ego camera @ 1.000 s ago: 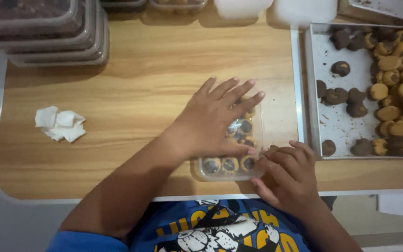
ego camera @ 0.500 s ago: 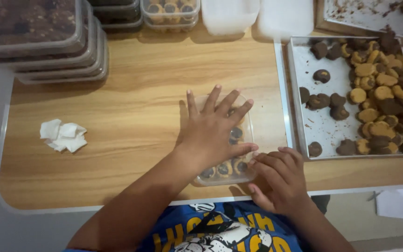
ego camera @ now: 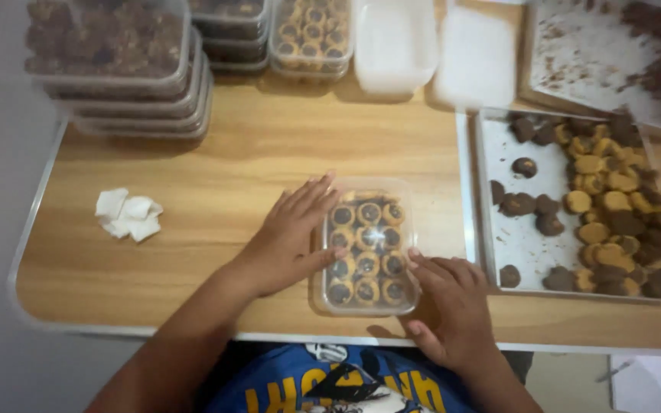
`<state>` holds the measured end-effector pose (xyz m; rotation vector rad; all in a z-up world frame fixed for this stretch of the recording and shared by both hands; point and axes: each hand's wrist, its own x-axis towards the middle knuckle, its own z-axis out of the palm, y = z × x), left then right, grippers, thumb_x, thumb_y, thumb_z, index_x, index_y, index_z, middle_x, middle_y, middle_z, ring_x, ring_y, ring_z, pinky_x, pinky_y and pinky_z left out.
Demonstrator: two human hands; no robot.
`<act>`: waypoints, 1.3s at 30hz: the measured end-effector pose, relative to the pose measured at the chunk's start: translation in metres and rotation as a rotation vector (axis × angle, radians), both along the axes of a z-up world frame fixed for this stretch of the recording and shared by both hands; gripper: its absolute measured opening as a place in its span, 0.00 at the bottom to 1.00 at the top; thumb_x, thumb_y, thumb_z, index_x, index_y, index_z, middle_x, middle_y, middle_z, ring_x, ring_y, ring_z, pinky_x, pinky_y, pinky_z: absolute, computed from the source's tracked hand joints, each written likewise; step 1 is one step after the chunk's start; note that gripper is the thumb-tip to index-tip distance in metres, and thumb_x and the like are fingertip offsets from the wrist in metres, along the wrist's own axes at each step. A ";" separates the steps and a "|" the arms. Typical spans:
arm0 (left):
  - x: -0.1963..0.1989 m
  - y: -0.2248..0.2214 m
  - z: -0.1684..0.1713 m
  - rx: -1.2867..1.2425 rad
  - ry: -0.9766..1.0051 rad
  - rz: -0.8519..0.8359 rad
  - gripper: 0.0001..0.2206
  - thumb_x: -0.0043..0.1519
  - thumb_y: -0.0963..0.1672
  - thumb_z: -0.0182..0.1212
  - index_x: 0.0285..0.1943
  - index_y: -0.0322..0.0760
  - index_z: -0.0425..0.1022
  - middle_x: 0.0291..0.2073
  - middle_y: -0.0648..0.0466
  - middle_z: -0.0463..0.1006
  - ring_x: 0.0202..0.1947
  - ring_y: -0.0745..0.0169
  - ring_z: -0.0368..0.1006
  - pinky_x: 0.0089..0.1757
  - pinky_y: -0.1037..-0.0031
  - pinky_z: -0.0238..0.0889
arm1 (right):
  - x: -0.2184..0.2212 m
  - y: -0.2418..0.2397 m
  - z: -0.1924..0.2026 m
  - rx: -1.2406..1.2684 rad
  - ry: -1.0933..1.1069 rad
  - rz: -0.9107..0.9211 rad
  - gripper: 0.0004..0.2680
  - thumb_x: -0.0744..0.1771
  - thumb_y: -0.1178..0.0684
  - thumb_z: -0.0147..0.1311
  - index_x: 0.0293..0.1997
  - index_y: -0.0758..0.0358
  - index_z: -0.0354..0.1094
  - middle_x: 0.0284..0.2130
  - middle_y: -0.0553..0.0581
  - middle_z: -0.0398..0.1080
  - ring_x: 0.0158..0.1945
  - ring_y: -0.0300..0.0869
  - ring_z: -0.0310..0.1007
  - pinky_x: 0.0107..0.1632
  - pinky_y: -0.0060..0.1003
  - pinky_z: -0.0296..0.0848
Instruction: Packing small cookies from a metal tray into a plastic container with individual slots.
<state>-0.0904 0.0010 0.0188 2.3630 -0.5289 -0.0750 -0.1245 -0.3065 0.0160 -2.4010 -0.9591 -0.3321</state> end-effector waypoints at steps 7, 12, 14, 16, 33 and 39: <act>-0.009 0.001 0.021 0.106 0.198 -0.023 0.65 0.42 0.62 0.76 0.81 0.41 0.32 0.80 0.47 0.31 0.79 0.47 0.25 0.68 0.48 0.14 | -0.001 -0.006 -0.010 -0.023 -0.007 -0.030 0.26 0.67 0.30 0.33 0.57 0.61 0.68 0.62 0.60 0.70 0.56 0.54 0.67 0.64 0.53 0.56; -0.010 0.001 0.028 0.196 0.212 0.005 0.63 0.43 0.64 0.76 0.82 0.49 0.32 0.80 0.48 0.26 0.78 0.46 0.17 0.66 0.44 0.10 | -0.001 -0.009 -0.014 0.005 -0.004 -0.009 0.24 0.67 0.32 0.35 0.61 0.61 0.64 0.63 0.59 0.69 0.57 0.53 0.69 0.63 0.53 0.57; -0.009 -0.008 0.033 0.301 0.125 -0.018 0.62 0.46 0.65 0.74 0.81 0.45 0.34 0.80 0.48 0.26 0.77 0.45 0.18 0.65 0.45 0.12 | 0.000 -0.006 -0.011 0.027 -0.007 0.002 0.24 0.67 0.33 0.36 0.61 0.61 0.64 0.63 0.60 0.69 0.58 0.53 0.70 0.64 0.54 0.58; -0.007 -0.021 0.035 0.395 0.041 -0.047 0.60 0.48 0.66 0.73 0.81 0.42 0.36 0.79 0.48 0.26 0.77 0.45 0.18 0.65 0.45 0.13 | -0.002 -0.006 -0.009 0.036 -0.005 0.008 0.23 0.67 0.34 0.38 0.60 0.61 0.64 0.63 0.61 0.69 0.60 0.53 0.71 0.64 0.55 0.60; 0.028 -0.104 0.042 0.568 0.019 -0.073 0.50 0.50 0.71 0.46 0.80 0.56 0.42 0.79 0.53 0.35 0.78 0.44 0.25 0.63 0.29 0.19 | -0.002 -0.008 -0.008 0.239 -0.061 -0.002 0.27 0.71 0.31 0.33 0.72 0.63 0.52 0.68 0.70 0.60 0.71 0.56 0.62 0.70 0.48 0.60; -0.005 -0.102 0.054 0.479 0.021 -0.100 0.50 0.58 0.66 0.51 0.80 0.42 0.33 0.79 0.47 0.35 0.76 0.37 0.28 0.65 0.40 0.21 | -0.012 -0.004 -0.014 0.691 0.248 0.115 0.27 0.71 0.38 0.44 0.72 0.71 0.48 0.69 0.70 0.48 0.73 0.58 0.57 0.70 0.55 0.73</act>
